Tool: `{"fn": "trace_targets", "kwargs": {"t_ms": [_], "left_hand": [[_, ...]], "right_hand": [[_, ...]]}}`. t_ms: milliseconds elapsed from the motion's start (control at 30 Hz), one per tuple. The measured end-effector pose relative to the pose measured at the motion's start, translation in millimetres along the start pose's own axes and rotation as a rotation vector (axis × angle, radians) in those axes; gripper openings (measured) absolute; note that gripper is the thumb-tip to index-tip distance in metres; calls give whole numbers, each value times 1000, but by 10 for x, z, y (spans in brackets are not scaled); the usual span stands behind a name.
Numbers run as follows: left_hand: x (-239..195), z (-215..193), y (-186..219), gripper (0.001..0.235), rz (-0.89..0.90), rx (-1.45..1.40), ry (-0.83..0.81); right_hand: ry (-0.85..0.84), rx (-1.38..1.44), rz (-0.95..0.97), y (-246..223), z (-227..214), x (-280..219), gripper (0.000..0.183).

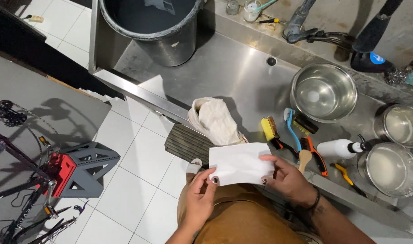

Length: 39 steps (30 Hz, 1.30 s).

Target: The person cleans a white sneaker at a stainless steel sink using a wooden brush and a white cloth. They scrub the shoe's exterior and interior, wipe it with the cloth, and place it on a nearby surface. The process is repeated for a second shoe.

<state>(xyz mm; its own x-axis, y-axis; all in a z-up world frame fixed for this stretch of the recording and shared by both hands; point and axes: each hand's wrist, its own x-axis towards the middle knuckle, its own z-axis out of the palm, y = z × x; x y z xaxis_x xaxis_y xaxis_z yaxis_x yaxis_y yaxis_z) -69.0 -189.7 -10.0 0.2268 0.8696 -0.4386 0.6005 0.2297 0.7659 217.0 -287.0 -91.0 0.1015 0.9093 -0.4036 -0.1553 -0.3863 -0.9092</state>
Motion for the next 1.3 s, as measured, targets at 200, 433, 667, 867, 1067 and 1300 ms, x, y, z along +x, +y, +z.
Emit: {"fn": "trace_targets", "kwargs": {"t_ms": [200, 433, 667, 867, 1067, 1300], "left_hand": [[58, -27, -133, 29, 169, -14, 48], [174, 8, -170, 12, 506, 80, 112], [574, 341, -265, 10, 150, -355, -6], [767, 498, -261, 17, -62, -405, 21], [805, 498, -96, 35, -79, -342, -4], [773, 504, 2, 32, -88, -333, -36]], "right_hand": [[76, -588, -324, -92, -80, 96, 33], [39, -698, -434, -331, -120, 114, 24], [207, -516, 76, -541, 86, 722, 32], [215, -386, -86, 24, 1, 1342, 25], [339, -645, -467, 250, -16, 1473, 31], [243, -1291, -1109, 128, 429, 975, 22]]}}
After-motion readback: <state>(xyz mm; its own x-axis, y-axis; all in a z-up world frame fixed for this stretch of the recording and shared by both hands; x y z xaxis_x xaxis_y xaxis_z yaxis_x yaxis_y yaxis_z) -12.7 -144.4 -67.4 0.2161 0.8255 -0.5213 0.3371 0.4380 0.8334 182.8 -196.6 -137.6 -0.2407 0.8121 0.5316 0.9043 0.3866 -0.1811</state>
